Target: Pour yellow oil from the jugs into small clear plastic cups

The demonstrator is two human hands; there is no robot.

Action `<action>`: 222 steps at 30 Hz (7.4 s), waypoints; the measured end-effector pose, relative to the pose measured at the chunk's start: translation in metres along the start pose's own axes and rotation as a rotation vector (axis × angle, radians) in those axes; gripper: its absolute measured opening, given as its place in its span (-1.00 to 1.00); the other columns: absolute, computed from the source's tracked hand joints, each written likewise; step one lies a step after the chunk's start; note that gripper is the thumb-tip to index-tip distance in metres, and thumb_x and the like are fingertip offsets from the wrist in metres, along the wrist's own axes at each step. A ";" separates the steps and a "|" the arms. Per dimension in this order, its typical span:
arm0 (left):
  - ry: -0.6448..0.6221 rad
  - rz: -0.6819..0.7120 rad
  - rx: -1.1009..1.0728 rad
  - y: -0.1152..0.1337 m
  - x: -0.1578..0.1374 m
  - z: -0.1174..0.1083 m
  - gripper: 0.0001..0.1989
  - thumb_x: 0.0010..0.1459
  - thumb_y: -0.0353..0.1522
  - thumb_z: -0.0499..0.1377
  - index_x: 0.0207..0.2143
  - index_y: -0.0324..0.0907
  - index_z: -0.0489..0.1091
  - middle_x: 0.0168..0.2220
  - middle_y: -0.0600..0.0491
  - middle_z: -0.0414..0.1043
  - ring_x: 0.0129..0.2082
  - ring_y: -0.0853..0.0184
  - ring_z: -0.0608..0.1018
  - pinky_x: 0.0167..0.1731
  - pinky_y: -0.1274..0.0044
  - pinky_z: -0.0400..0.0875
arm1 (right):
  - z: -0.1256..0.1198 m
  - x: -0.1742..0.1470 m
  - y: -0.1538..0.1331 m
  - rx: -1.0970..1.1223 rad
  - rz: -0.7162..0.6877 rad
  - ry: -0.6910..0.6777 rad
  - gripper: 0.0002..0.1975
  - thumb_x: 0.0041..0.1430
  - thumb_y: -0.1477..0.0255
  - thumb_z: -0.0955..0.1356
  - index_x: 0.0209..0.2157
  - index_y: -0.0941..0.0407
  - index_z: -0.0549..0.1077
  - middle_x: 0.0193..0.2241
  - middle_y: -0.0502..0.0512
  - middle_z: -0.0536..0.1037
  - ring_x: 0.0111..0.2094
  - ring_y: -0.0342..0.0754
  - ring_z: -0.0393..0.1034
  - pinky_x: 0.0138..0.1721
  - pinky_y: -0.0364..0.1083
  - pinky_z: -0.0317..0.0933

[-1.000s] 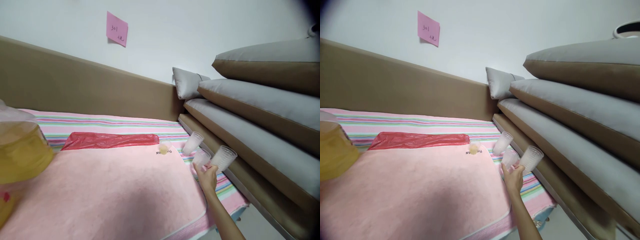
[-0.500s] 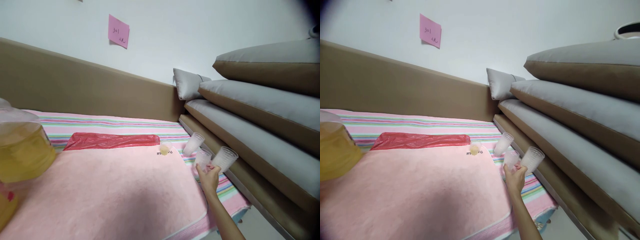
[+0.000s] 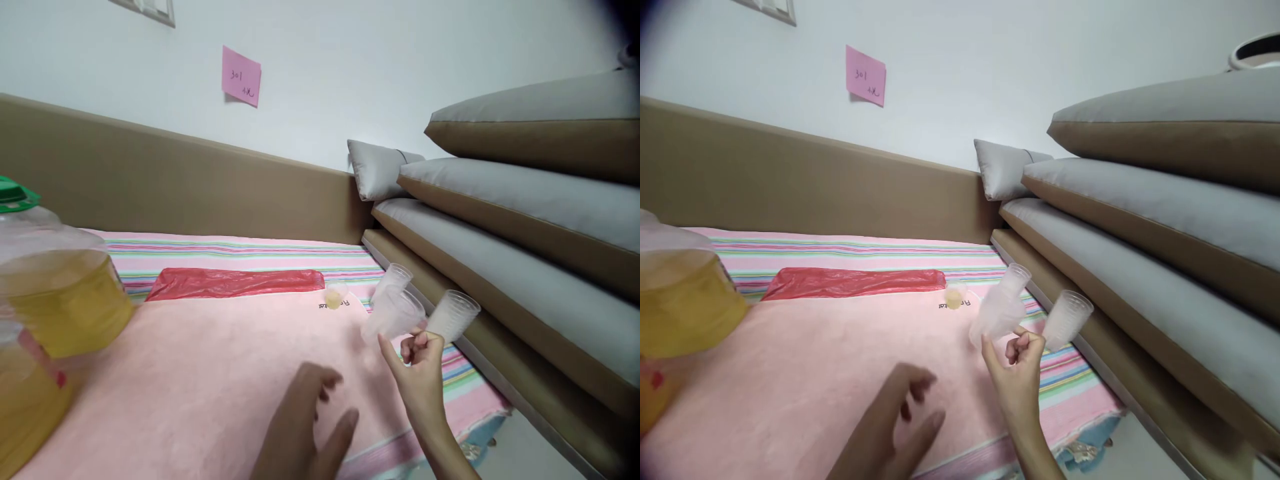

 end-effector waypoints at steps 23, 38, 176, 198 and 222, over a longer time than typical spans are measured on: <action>0.273 -0.027 -0.340 -0.040 0.039 -0.033 -0.12 0.03 -0.35 0.38 0.28 0.04 -0.04 0.18 -0.06 0.27 0.17 0.12 0.46 0.21 0.16 0.33 | 0.078 -0.084 -0.024 0.053 -0.064 -0.256 -0.53 0.20 0.17 0.52 -0.24 -0.05 0.14 -0.27 -0.07 0.29 -0.34 -0.02 0.19 -0.28 -0.04 0.19; 0.356 -0.043 -0.073 -0.045 0.044 -0.053 -0.13 0.02 -0.29 0.37 0.29 -0.03 -0.03 0.11 -0.08 0.29 0.14 0.08 0.40 0.19 0.14 0.27 | 0.063 -0.020 -0.046 0.029 -0.041 -0.466 -0.52 0.19 0.04 0.51 -0.20 -0.05 0.19 0.19 0.15 0.43 -0.02 0.13 0.38 -0.01 0.20 0.21; 0.466 0.414 0.454 0.006 0.018 -0.072 -0.82 0.39 -0.27 0.19 0.00 -0.02 0.33 0.05 -0.01 0.45 0.12 0.11 0.46 0.05 0.19 0.43 | 0.003 0.091 0.024 -0.263 0.074 -0.122 0.26 -0.19 -0.01 0.56 0.42 0.09 -0.05 -0.09 0.21 0.55 -0.03 0.26 0.46 0.06 0.21 0.33; 0.358 0.358 0.455 -0.010 0.027 -0.065 -0.77 0.44 -0.36 0.07 -0.26 0.00 0.48 -0.05 0.07 0.53 0.13 0.09 0.41 0.05 0.11 0.37 | -0.023 0.097 0.133 -0.574 0.244 -0.066 0.31 -0.28 -0.11 0.44 0.42 0.24 -0.04 0.01 0.50 0.50 0.02 0.47 0.47 0.03 0.26 0.32; 0.354 0.373 0.501 -0.005 0.028 -0.062 -0.78 0.43 -0.36 0.08 -0.29 -0.07 0.46 -0.07 0.00 0.55 0.09 0.08 0.43 0.03 0.14 0.39 | -0.018 0.071 0.115 -0.621 0.070 -0.104 0.23 -0.03 -0.07 0.41 0.46 0.31 -0.12 0.18 0.61 0.39 0.17 0.50 0.34 0.16 0.31 0.24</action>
Point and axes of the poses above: each hand's wrist, its own x-axis towards the middle knuckle, its own z-axis out of the palm, y = z × x, the point moved 10 cm from there along x, towards the middle knuckle
